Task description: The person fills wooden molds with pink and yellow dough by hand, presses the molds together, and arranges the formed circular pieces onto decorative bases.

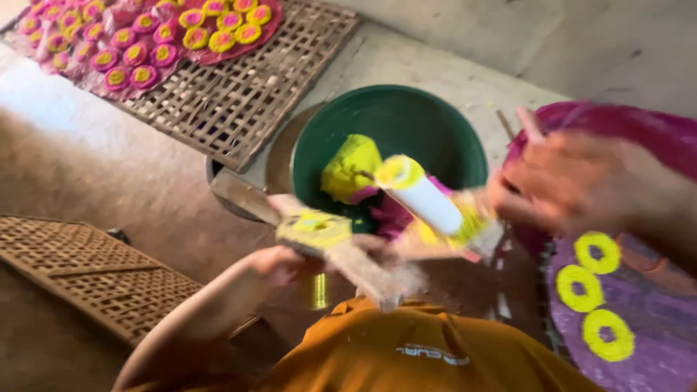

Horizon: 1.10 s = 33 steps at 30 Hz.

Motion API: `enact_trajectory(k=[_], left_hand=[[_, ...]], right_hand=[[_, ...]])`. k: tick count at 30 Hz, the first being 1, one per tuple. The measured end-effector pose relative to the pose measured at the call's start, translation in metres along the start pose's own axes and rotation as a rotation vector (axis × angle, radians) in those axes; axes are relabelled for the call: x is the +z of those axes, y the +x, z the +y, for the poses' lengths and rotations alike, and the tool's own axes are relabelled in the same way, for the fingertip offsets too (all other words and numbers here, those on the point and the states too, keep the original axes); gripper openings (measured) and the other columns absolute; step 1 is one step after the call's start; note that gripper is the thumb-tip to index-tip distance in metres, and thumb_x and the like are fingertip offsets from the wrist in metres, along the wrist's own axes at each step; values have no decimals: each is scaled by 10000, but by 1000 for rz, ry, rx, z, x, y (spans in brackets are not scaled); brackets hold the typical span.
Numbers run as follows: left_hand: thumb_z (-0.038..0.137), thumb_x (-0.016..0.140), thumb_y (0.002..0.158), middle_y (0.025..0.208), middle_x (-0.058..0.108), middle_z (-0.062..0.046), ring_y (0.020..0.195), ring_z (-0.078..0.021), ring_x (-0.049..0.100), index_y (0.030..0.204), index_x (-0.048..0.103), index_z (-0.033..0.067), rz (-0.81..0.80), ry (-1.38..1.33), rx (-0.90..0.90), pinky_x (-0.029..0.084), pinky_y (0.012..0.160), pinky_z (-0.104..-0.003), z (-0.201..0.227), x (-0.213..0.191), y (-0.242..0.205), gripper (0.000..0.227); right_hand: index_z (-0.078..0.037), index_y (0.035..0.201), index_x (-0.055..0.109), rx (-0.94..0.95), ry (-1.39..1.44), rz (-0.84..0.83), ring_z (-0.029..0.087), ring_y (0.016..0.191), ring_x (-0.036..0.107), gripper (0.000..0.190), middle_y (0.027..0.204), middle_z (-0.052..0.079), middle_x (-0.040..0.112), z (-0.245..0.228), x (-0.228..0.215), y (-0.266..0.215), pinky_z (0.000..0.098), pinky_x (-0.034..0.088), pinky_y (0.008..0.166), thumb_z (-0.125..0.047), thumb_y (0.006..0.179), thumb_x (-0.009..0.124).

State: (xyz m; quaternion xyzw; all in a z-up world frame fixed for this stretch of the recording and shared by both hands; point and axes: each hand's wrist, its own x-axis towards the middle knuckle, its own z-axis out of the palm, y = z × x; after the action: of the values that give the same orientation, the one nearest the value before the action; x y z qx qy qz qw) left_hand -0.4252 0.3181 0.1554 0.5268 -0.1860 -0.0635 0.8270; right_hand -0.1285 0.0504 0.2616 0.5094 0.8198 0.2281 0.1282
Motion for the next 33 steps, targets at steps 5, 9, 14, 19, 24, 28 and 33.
enact_trajectory(k=[5,9,14,19,24,28,33], left_hand=[[253,760,920,1098,633,-104,918,-230,638,1248,615,-8,428,-347,63,538,806,-376,-69,-50,-8,444],[88,729,947,1089,671,-78,976,-230,663,1204,648,34,907,660,276,550,838,-371,-112,-149,-17,275],[41,710,960,1133,676,-60,1024,-159,648,1252,598,10,1125,577,369,546,885,-307,-145,-187,4,315],[40,712,968,1174,673,-43,1089,-140,651,1367,506,34,1105,619,367,534,957,-288,-133,-160,15,449],[37,702,956,1193,658,-41,1100,-124,633,1415,459,36,1125,489,348,520,967,-284,-116,-151,16,519],[25,686,981,1234,645,-50,1133,-123,626,1436,468,33,1112,535,337,517,992,-281,-130,-153,13,505],[23,692,952,1207,636,-38,1100,-115,613,1462,423,38,1123,392,321,512,960,-272,-138,-160,14,577]], right_hand=[[-115,1367,563,404,-60,559,331,1088,628,523,1256,133,566,16,56,98,420,463,963,-274,894,722],[-126,1458,430,961,739,-390,423,1002,683,587,1316,180,549,-28,149,175,536,566,798,-442,985,576],[-40,1026,648,740,630,-454,361,825,739,203,919,182,702,-102,242,205,486,602,697,-199,934,562],[-57,866,665,539,698,-284,369,714,720,138,828,173,689,-116,229,178,470,568,607,-173,839,596],[-52,1015,638,626,743,-609,349,745,737,211,829,169,696,-59,148,175,474,585,614,-226,915,574],[-59,1046,627,657,561,-493,377,745,731,178,842,157,703,-7,161,177,494,584,589,-143,915,542],[-20,1244,602,670,611,-298,404,642,707,416,770,198,684,-25,223,177,508,563,560,-148,850,559]])
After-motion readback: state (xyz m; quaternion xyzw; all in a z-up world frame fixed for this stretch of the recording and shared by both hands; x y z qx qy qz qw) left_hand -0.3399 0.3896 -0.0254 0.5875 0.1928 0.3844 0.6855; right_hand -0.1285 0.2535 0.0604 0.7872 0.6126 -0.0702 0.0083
